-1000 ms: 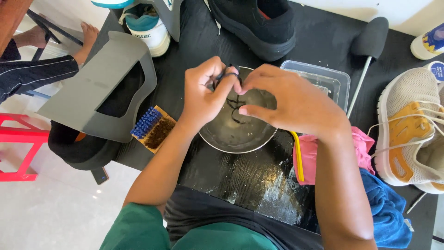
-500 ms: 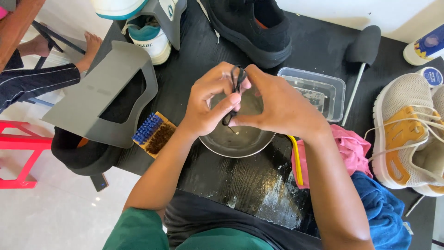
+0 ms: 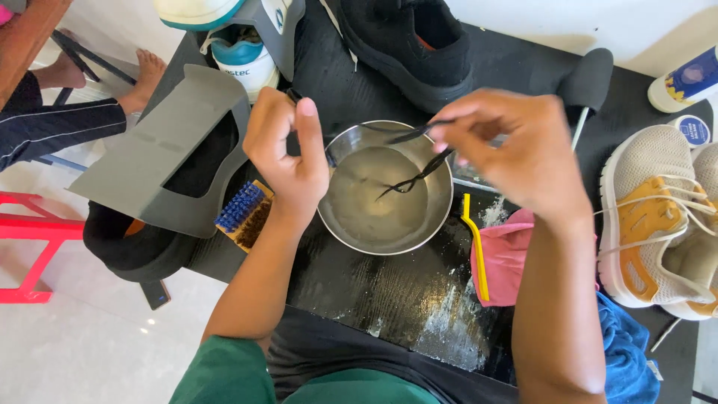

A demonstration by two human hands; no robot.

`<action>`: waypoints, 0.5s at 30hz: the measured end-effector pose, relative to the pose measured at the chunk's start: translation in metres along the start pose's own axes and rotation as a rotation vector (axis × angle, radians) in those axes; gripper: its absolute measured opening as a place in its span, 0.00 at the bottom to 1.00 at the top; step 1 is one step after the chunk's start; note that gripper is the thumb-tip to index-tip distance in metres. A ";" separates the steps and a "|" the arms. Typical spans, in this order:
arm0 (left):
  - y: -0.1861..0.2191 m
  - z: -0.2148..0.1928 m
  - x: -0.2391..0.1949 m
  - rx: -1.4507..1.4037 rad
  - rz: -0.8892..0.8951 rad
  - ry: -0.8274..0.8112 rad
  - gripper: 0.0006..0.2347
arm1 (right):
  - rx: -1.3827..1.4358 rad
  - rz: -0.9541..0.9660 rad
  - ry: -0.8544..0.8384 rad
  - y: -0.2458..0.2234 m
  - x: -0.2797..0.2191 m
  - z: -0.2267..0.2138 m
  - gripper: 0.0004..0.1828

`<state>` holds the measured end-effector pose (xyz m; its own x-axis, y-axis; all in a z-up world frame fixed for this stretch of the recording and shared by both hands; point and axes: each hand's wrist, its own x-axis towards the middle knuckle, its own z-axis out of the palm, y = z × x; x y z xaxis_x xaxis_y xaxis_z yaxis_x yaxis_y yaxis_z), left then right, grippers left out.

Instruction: The person removes a black shoelace from a shoe, dips it into a bowl of water, and wipes it with a blue cloth. They then proceed to thread the wet shoelace through the eyelets of the black shoe, pulling it tight to secure the lacing.

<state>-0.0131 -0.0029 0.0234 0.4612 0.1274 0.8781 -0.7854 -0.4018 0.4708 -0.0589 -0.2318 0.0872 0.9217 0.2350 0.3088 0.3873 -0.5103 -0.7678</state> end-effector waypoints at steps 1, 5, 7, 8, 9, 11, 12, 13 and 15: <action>-0.001 0.000 0.000 0.001 -0.001 0.000 0.18 | 0.000 0.000 -0.001 0.006 -0.002 -0.001 0.01; -0.008 -0.002 -0.004 -0.007 -0.123 -0.116 0.18 | 0.241 0.021 0.269 0.016 -0.008 -0.006 0.03; -0.010 -0.001 -0.005 -0.024 -0.176 -0.221 0.17 | 0.285 0.024 0.335 0.014 -0.010 -0.007 0.02; -0.009 -0.001 -0.004 -0.019 -0.132 -0.347 0.13 | 0.333 0.032 0.320 0.013 -0.011 -0.007 0.02; -0.007 0.000 -0.004 -0.013 -0.087 -0.472 0.10 | 0.381 0.040 0.304 0.011 -0.012 -0.007 0.03; -0.003 0.005 -0.008 -0.015 -0.087 -0.479 0.09 | 0.368 0.001 0.294 0.007 -0.014 -0.007 0.04; 0.000 0.007 -0.011 -0.013 -0.091 -0.485 0.08 | 0.357 -0.038 0.280 0.005 -0.016 -0.006 0.07; 0.001 0.007 -0.010 -0.015 -0.089 -0.486 0.08 | 0.356 -0.037 0.283 0.001 -0.016 -0.006 0.07; 0.004 0.007 -0.008 -0.010 -0.074 -0.545 0.09 | 0.345 -0.088 0.212 -0.008 -0.017 -0.006 0.10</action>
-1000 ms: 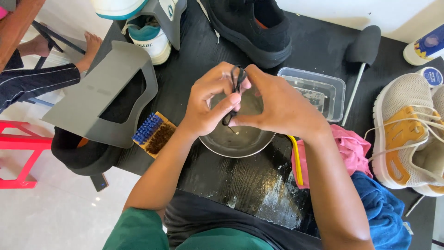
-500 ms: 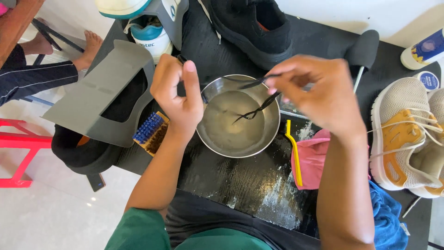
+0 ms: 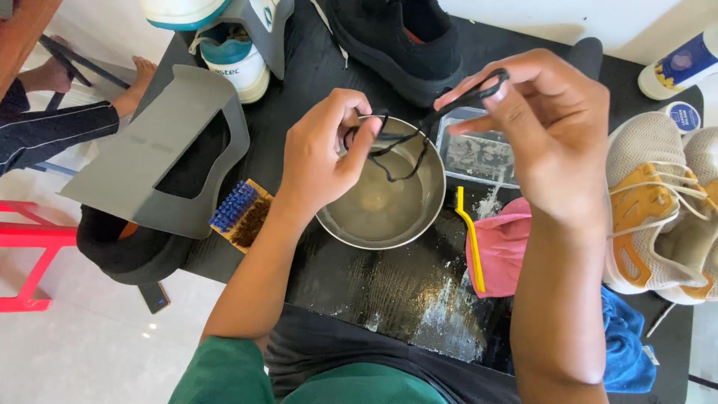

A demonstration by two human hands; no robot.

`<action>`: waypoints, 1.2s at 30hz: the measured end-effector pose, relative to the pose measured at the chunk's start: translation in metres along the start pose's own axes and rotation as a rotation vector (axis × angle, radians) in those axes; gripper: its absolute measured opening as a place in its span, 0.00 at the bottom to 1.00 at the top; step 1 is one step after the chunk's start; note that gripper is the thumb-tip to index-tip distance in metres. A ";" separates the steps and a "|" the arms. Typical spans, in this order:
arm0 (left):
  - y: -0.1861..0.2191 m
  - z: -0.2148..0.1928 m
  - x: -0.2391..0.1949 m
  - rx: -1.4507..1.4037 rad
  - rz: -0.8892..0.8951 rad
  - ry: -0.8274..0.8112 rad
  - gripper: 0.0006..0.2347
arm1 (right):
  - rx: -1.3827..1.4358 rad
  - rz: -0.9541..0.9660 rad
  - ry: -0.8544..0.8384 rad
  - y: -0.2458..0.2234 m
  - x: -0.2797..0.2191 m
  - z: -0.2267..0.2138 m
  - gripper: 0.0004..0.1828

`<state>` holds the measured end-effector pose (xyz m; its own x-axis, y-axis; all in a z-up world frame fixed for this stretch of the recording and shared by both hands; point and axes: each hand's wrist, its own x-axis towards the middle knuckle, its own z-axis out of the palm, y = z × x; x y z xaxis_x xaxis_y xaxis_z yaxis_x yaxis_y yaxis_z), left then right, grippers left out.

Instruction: The person removes a black shoelace from a shoe, dips it into a bowl of water, and wipes it with a blue cloth. They then proceed to thread the wet shoelace through the eyelets of the black shoe, pulling it tight to secure the lacing.

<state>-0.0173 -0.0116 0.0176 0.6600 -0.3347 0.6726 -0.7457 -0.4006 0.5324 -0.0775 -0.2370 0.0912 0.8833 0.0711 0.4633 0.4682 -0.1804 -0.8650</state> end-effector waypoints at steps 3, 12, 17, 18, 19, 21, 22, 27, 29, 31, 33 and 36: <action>-0.002 -0.006 0.000 0.099 0.045 -0.149 0.09 | 0.017 -0.019 -0.012 -0.011 -0.001 0.006 0.08; -0.006 0.020 -0.013 -0.412 0.009 -0.273 0.35 | 0.095 -0.042 -0.088 -0.023 -0.004 0.013 0.14; 0.011 0.019 -0.009 -0.643 -0.048 -0.413 0.19 | 0.144 -0.058 -0.043 -0.022 -0.006 0.010 0.14; 0.009 0.020 -0.012 -0.648 -0.138 -0.417 0.21 | 0.175 -0.007 0.017 -0.021 -0.007 0.009 0.13; 0.008 0.018 -0.011 -0.647 -0.135 -0.417 0.21 | 0.173 -0.010 0.018 -0.020 -0.007 0.006 0.13; 0.007 0.014 -0.009 -0.708 -0.207 -0.402 0.24 | 0.250 0.020 0.127 -0.017 -0.006 0.002 0.13; 0.006 0.013 -0.008 -0.709 -0.206 -0.404 0.24 | 0.249 0.020 0.129 -0.016 -0.006 -0.001 0.13; 0.007 0.022 -0.014 -0.543 -0.144 -0.572 0.25 | 0.272 0.088 0.163 -0.015 -0.006 -0.006 0.12; 0.014 0.023 -0.009 -0.503 -0.095 -0.550 0.15 | 0.285 0.089 0.158 -0.014 -0.006 -0.005 0.12; 0.016 0.025 -0.007 -0.464 -0.045 -0.529 0.10 | 0.297 0.088 0.155 -0.013 -0.007 -0.006 0.11; 0.012 0.028 -0.007 -0.412 0.021 -0.475 0.17 | 0.298 0.056 0.194 -0.009 -0.007 -0.009 0.11; 0.003 0.023 -0.006 -0.316 0.013 -0.409 0.18 | 0.332 -0.048 0.322 0.000 -0.008 -0.013 0.08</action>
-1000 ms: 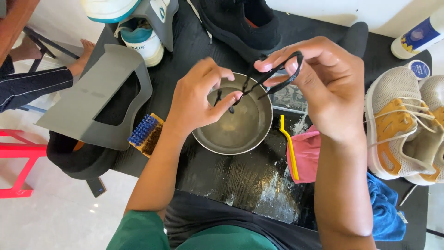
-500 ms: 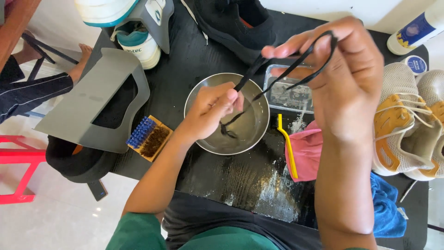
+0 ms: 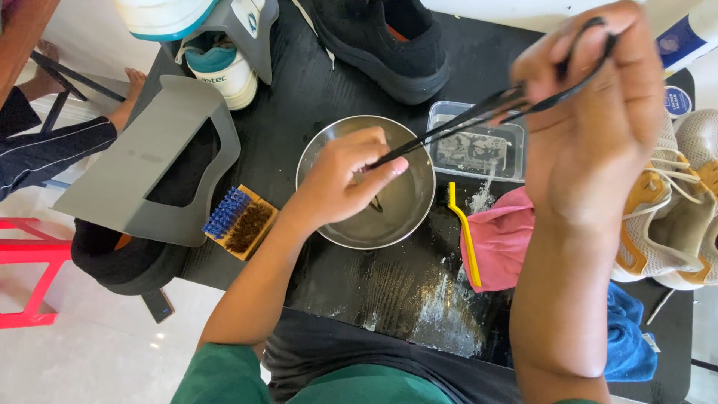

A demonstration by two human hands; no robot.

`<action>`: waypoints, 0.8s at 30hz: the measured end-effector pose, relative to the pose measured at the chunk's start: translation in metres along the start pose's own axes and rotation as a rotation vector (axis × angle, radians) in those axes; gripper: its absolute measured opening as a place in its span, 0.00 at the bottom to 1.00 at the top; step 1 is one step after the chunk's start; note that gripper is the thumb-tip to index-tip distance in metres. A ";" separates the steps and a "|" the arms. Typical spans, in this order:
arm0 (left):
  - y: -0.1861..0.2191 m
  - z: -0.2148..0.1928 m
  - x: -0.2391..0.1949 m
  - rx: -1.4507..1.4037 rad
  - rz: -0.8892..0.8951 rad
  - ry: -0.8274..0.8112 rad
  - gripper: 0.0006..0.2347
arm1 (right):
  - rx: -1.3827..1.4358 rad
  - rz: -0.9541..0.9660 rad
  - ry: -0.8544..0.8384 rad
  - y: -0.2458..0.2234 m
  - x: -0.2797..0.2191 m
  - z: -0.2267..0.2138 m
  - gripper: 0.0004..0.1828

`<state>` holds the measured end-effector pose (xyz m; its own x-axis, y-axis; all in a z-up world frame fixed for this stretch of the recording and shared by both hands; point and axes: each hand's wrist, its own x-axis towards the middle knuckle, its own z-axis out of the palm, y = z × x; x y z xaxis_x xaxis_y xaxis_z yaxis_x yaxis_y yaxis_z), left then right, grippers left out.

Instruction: The person removes a black shoelace from a shoe, dips it into a bowl of water, and wipes it with a blue cloth. They then proceed to thread the wet shoelace through the eyelets of the black shoe, pulling it tight to secure the lacing.

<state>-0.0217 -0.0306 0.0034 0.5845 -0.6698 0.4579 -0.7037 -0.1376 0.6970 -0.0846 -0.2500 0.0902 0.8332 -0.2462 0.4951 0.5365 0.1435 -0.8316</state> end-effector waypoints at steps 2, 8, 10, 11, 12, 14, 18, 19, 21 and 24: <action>-0.003 -0.007 -0.001 0.043 0.011 0.001 0.16 | 0.044 0.027 0.082 -0.001 0.003 -0.011 0.08; -0.002 -0.025 -0.007 -0.057 -0.254 -0.039 0.20 | -0.021 0.006 0.169 0.016 0.001 -0.071 0.11; -0.002 -0.027 -0.007 -0.077 -0.225 0.007 0.19 | 0.010 0.027 0.189 0.011 0.007 -0.064 0.13; -0.003 -0.026 -0.008 -0.091 -0.193 0.041 0.19 | -0.051 0.125 0.183 0.004 0.011 -0.049 0.13; -0.005 -0.025 -0.009 -0.105 -0.160 0.075 0.23 | -0.111 0.223 0.180 -0.003 0.015 -0.035 0.19; -0.001 -0.024 -0.008 -0.185 -0.125 0.102 0.20 | -0.391 0.115 -0.098 -0.005 0.012 -0.027 0.10; -0.001 -0.015 -0.006 -0.188 0.026 0.212 0.17 | -0.986 0.525 -0.695 -0.028 0.017 0.042 0.26; 0.000 -0.013 -0.006 -0.186 0.026 0.212 0.17 | -0.986 0.524 -0.695 -0.019 0.015 0.044 0.26; 0.000 -0.010 -0.005 -0.202 0.155 0.277 0.17 | -1.233 0.582 -1.010 -0.001 0.010 0.047 0.12; 0.008 -0.016 -0.002 -0.187 0.178 0.310 0.20 | -1.102 0.471 -0.941 0.008 0.012 0.037 0.15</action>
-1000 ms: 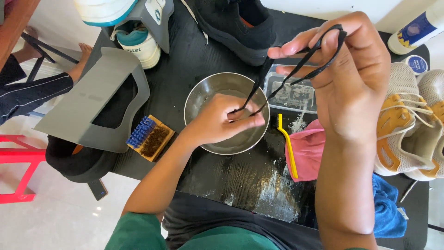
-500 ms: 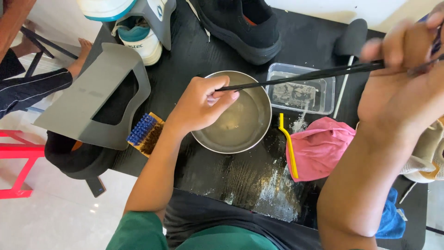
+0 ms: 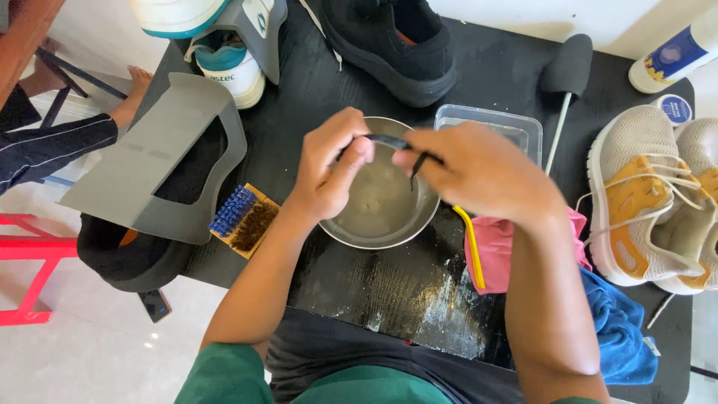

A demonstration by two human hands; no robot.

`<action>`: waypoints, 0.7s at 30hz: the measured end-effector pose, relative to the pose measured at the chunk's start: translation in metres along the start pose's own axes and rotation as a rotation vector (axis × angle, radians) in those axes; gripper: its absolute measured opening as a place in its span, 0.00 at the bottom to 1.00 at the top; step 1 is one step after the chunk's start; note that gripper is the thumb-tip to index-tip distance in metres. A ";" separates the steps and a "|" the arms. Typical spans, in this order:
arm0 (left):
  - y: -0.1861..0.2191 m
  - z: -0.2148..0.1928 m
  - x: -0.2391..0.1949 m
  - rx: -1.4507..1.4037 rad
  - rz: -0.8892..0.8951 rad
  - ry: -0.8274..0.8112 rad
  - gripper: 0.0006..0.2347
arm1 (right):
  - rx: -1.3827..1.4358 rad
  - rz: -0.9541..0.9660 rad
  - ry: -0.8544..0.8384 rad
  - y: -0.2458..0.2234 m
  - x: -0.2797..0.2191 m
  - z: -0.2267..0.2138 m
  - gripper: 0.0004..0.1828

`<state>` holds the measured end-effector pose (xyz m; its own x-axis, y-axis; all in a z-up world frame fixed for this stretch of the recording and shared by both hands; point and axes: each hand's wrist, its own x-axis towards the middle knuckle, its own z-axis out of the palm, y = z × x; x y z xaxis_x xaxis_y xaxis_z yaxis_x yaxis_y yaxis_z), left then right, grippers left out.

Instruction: The person removes a black shoelace from a shoe, dips it into a bowl of water, and wipes it with a blue cloth. They then proceed to thread the wet shoelace through the eyelets of the black shoe, pulling it tight to secure the lacing.

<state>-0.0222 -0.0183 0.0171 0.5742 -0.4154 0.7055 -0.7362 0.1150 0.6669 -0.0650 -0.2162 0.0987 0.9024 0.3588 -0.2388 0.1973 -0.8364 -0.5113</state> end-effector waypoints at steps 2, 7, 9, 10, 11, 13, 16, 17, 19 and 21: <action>0.000 -0.003 0.001 0.072 0.004 0.021 0.19 | 0.112 -0.071 0.141 0.016 -0.007 -0.005 0.15; -0.004 -0.013 0.000 0.213 -0.026 -0.077 0.20 | 0.392 -0.186 0.360 0.038 -0.025 -0.016 0.23; -0.002 -0.014 0.000 0.230 -0.082 -0.176 0.19 | 0.563 -0.291 0.462 0.049 -0.025 -0.013 0.21; -0.003 -0.014 -0.001 0.230 -0.083 -0.176 0.19 | 0.564 -0.290 0.461 0.053 -0.024 -0.009 0.21; -0.003 -0.014 -0.001 0.245 -0.075 -0.197 0.17 | 0.736 -0.245 0.582 0.057 -0.023 -0.004 0.20; -0.005 -0.014 -0.001 0.259 -0.068 -0.217 0.15 | 0.905 -0.196 0.701 0.054 -0.022 -0.002 0.23; -0.006 -0.015 0.001 0.319 -0.014 -0.205 0.13 | 0.891 -0.303 0.738 0.038 -0.021 -0.006 0.28; -0.006 -0.015 0.002 0.357 0.025 -0.187 0.12 | 0.922 -0.255 0.753 0.036 -0.020 -0.007 0.27; -0.009 -0.014 0.002 0.394 0.064 -0.170 0.12 | 0.951 -0.206 0.769 0.037 -0.019 -0.006 0.26; -0.013 -0.014 0.001 0.521 0.122 -0.114 0.02 | 1.007 -0.160 0.867 0.043 -0.018 -0.005 0.21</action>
<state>-0.0069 -0.0071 0.0121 0.4525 -0.5258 0.7202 -0.8916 -0.2820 0.3543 -0.0709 -0.2605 0.0849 0.9203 -0.2670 0.2860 0.2947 -0.0080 -0.9556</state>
